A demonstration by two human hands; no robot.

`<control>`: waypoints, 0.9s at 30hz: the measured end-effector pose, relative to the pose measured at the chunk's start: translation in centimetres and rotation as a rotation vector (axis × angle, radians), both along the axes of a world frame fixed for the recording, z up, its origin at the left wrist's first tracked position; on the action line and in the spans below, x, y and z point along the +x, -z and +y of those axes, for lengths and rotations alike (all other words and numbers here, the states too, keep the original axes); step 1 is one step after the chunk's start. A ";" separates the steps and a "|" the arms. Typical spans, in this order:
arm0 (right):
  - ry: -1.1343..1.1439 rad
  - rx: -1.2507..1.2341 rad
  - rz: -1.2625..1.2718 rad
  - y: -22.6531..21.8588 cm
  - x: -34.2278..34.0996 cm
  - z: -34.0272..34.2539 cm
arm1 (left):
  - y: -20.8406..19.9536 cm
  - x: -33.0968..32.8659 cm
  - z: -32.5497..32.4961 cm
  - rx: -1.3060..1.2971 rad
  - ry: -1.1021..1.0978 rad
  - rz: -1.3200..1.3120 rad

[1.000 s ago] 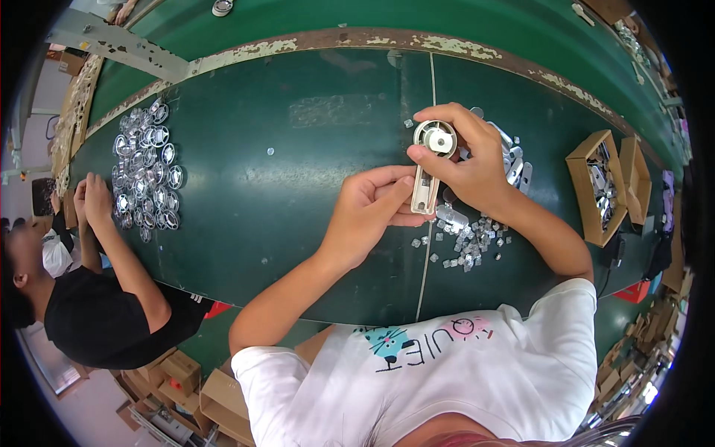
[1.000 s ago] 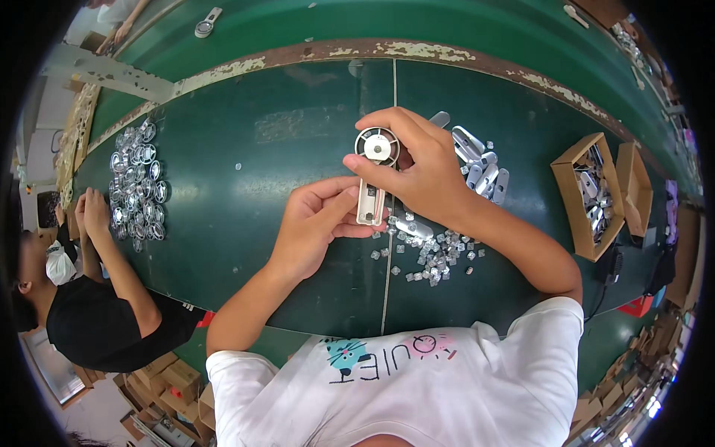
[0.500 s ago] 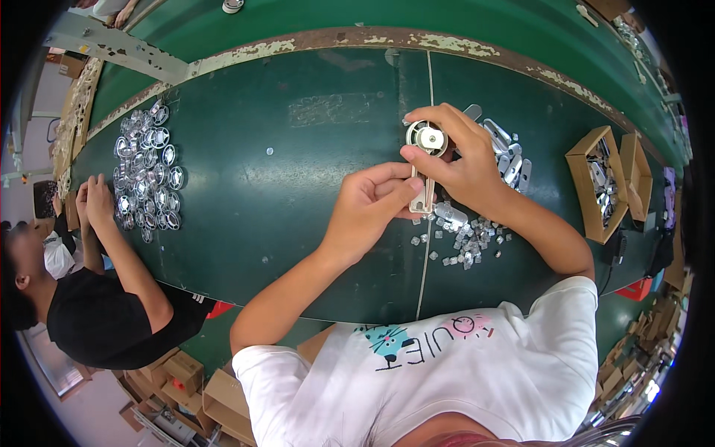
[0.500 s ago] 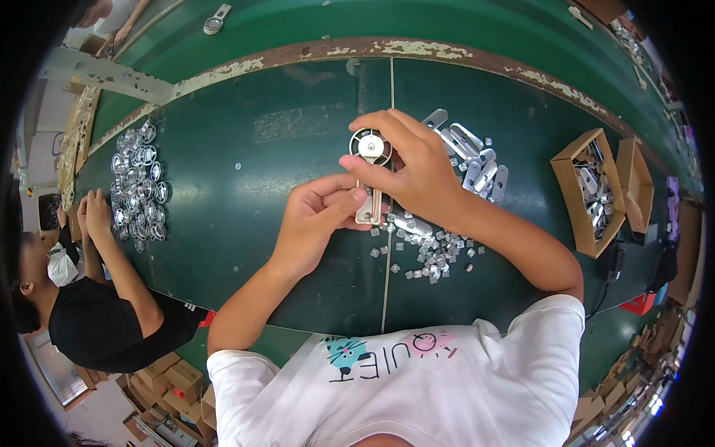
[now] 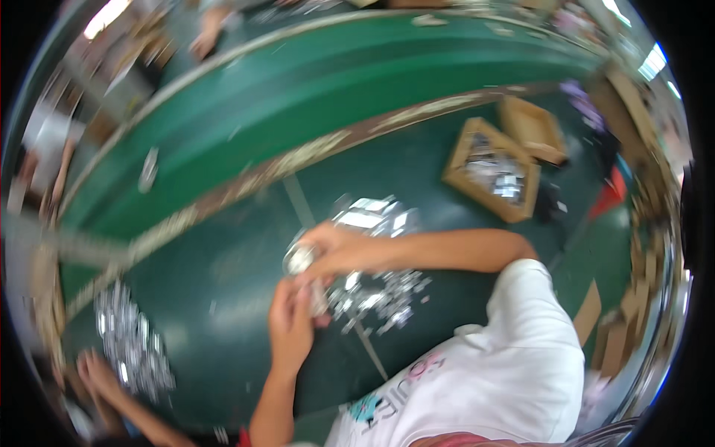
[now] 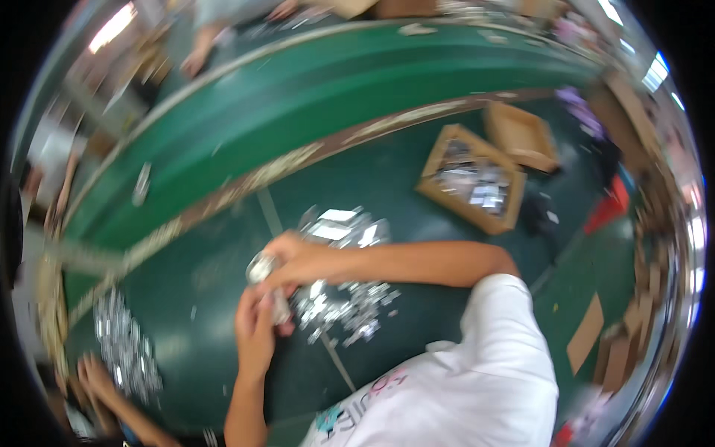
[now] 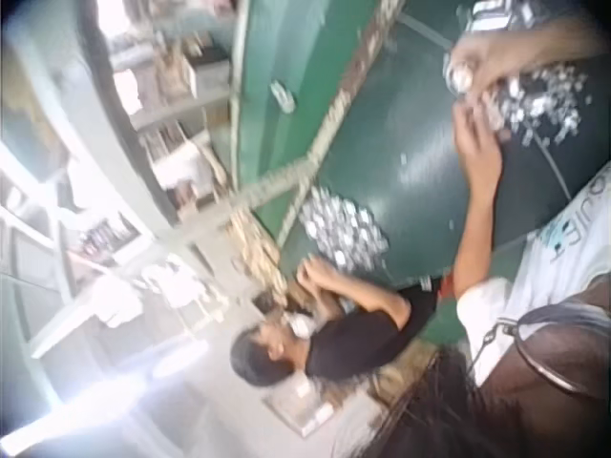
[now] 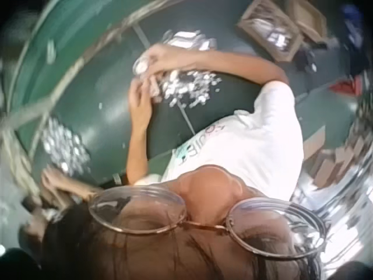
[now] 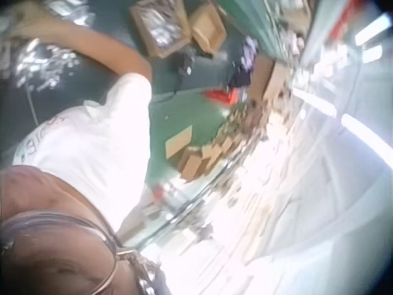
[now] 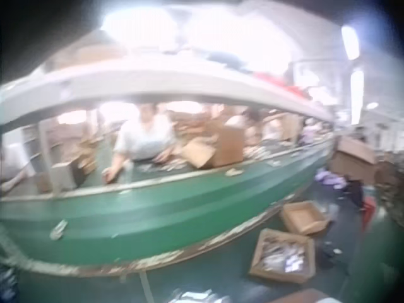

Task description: The person assembles components by fitting small metal pieces into metal plates, attaching the plates to plastic housings, and placing the assembled parts onto the conveyor belt.

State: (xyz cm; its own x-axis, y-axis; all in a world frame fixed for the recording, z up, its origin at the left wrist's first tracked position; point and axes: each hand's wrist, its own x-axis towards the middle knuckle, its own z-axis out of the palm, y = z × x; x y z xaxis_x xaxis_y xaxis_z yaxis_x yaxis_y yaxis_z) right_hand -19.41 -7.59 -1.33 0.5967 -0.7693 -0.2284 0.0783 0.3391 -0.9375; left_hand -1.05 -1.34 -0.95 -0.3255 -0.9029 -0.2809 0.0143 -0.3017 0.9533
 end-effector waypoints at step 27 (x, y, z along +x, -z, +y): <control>-0.012 0.152 -0.357 -1.7 -0.4 -0.5 | -1.5 1.5 -0.6 -0.133 0.069 -0.080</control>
